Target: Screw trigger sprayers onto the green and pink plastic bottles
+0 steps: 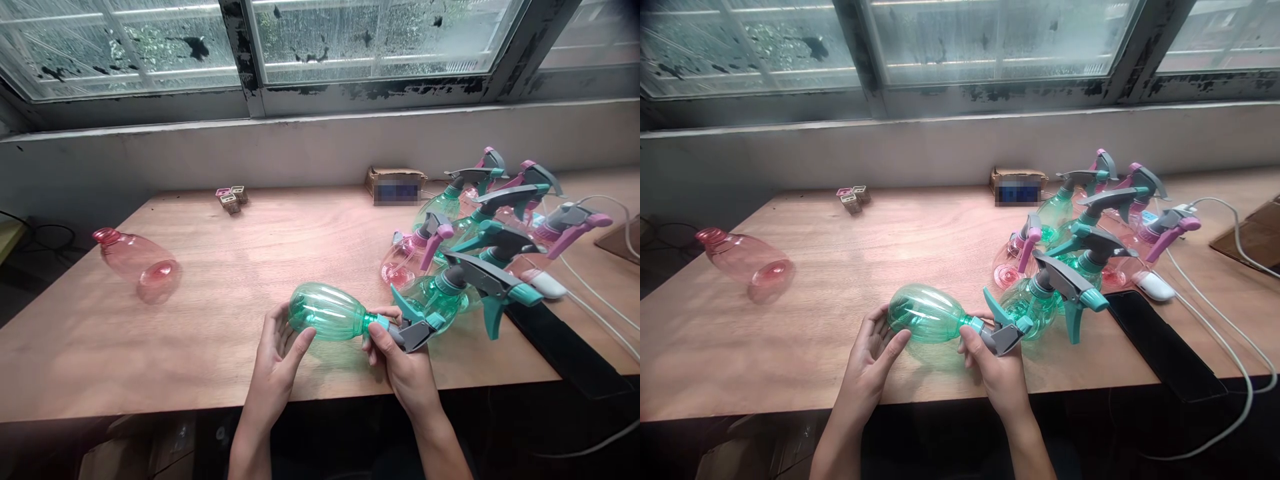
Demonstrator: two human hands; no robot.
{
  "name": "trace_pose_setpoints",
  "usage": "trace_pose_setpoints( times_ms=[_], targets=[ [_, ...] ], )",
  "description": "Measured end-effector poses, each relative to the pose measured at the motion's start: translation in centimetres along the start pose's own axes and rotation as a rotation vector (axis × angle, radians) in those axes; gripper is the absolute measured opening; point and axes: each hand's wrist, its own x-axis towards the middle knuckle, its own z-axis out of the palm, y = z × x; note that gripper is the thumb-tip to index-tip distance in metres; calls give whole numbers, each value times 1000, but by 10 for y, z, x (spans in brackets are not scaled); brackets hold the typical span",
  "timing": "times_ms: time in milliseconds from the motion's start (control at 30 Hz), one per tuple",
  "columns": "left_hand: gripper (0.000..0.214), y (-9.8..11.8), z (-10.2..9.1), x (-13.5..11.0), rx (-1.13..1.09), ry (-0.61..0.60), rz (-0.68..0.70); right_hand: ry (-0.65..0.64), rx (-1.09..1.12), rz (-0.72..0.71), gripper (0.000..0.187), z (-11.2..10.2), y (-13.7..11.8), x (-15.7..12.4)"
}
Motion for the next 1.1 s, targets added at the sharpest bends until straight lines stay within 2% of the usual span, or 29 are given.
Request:
trace_pose_setpoints(
  times_ms=[167, 500, 733, 1100],
  targets=[
    [44, 0, 0, 0, 3, -2, -1, -8, 1, -8, 25, 1, -2, 0],
    [44, 4, 10, -4, -5, 82, 16, -17, 6, -8, 23, 0, 0, 0],
    [45, -3, 0, 0, -2, 6, 15, -16, 4, -14, 24, 0, 0, 0],
    [45, -4, -1, 0, 7, -8, 16, -9, 0, -12, 24, -1, -1, -1]
  ],
)
